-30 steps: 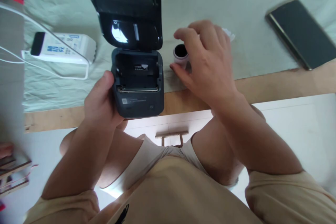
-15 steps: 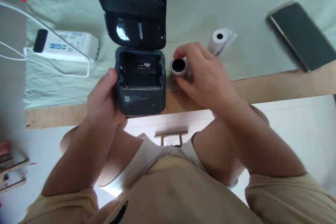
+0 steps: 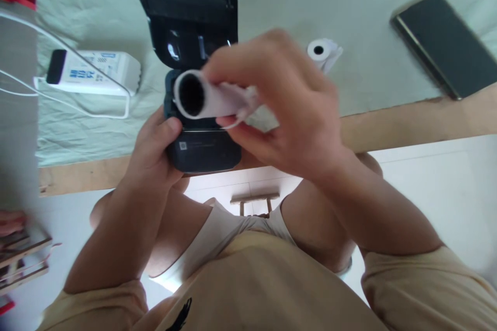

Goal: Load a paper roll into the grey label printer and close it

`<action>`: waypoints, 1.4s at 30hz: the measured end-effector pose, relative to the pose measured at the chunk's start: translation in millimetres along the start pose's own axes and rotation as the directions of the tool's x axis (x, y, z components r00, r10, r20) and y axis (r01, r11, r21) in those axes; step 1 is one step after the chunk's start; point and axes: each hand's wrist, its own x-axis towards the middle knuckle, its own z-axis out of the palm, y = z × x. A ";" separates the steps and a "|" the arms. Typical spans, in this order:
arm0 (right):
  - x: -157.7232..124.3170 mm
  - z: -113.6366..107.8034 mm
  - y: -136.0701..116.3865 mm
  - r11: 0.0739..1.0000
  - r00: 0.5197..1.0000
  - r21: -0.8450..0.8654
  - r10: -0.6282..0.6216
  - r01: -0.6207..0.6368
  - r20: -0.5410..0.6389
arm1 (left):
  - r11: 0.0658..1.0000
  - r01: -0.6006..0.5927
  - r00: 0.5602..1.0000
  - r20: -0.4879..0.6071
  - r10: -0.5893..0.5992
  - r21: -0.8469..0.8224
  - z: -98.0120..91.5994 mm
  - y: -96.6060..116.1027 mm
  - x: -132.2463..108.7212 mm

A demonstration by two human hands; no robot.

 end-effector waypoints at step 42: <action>0.0 32.0 23.0 0.948 0.965 0.316 0.111 -0.032 -0.236 | 0.954 -0.200 0.969 0.190 0.159 0.221 -18.8 -19.7 7.1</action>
